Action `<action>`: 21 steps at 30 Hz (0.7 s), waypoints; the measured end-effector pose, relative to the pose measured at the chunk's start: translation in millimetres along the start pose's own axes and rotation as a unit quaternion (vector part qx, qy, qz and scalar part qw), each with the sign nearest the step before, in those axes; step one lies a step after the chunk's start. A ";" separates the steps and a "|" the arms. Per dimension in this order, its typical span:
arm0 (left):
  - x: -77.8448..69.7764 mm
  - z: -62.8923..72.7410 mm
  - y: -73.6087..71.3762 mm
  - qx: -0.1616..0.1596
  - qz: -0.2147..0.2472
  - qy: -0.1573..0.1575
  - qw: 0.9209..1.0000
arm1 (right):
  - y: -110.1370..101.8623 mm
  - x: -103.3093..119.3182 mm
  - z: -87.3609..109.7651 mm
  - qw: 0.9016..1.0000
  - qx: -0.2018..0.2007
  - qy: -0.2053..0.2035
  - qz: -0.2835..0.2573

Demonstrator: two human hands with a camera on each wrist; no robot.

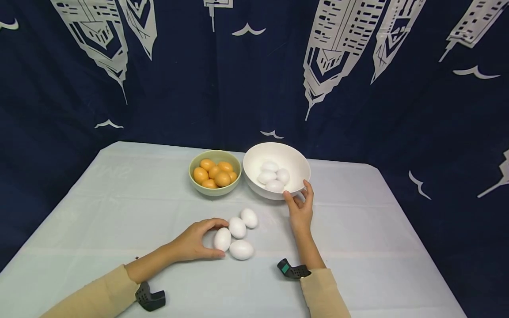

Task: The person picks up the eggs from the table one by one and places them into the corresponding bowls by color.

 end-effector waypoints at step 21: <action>3.0 -6.2 -8.7 -0.009 0.009 -0.006 1.000 | -0.8 -1.2 -1.8 1.000 0.001 0.010 0.000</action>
Point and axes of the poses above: each hand's wrist, its own z-axis away from the middle knuckle, its own y-axis out of the palm, x = y × z, the point moved 5 cm from there along -z, towards the middle knuckle, and after that the axes turned 9 degrees about -z, right-handed, at the moved point
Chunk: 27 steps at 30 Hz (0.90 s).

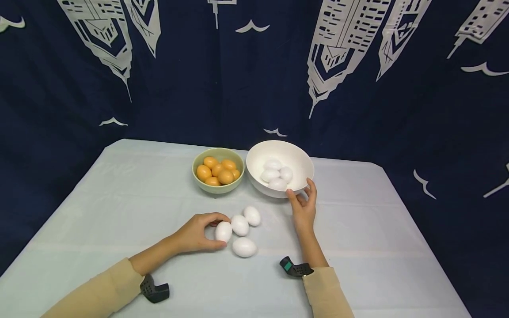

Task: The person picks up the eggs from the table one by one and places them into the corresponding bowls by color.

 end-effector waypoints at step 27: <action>-13.5 -61.4 -29.0 -0.018 -0.034 0.012 0.999 | -0.3 1.4 0.4 1.000 0.002 -0.007 -0.005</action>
Point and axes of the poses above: each hand's wrist, its own z-axis away from the middle knuckle, its own y-axis out of the palm, x = y × z, the point moved 5 cm from there along -z, towards the middle knuckle, and after that the axes turned 9 degrees about -z, right-handed, at the moved point
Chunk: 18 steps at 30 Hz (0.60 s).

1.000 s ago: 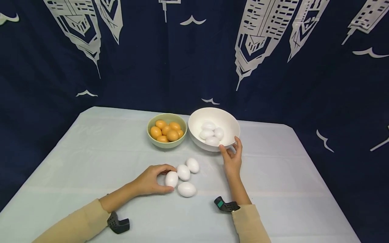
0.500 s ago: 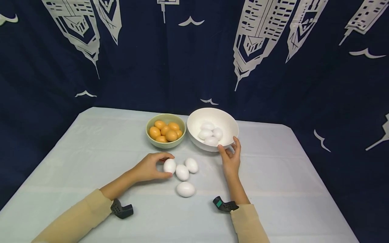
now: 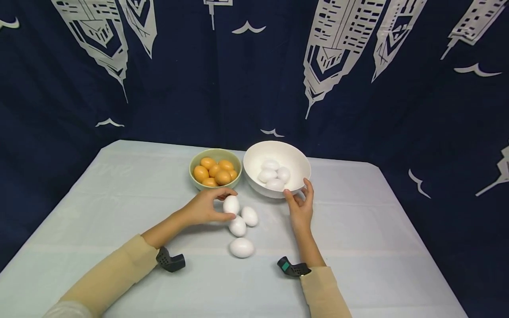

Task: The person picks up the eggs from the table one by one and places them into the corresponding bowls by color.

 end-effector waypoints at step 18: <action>-13.4 -37.7 -3.8 0.017 -0.013 0.007 1.000 | -0.5 0.3 -0.5 1.000 0.001 -0.002 0.000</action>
Point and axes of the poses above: each hand's wrist, its own z-axis away from the middle knuckle, its own y-axis out of the palm, x = y × z, the point moved 5 cm from there along -z, towards the middle knuckle, and after that the axes turned 9 degrees about -z, right-handed, at the moved point
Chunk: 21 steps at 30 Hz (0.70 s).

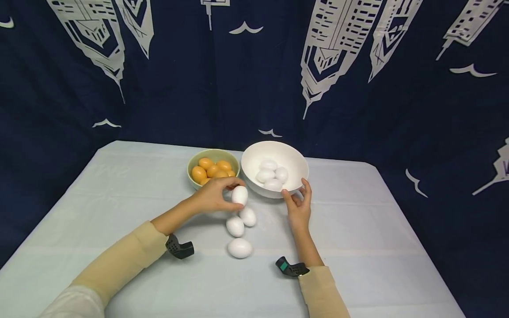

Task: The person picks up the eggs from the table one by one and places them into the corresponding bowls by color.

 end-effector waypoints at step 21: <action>-14.0 -40.2 6.0 -0.006 -0.006 0.004 1.000 | 0.9 0.2 1.0 1.000 0.005 -0.004 0.003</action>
Point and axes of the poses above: each hand's wrist, its own z-axis away from the middle knuckle, its own y-axis out of the palm, x = y × z, the point moved 5 cm from there along -z, towards the middle knuckle, and after that the axes turned 9 degrees about -z, right-handed, at the moved point
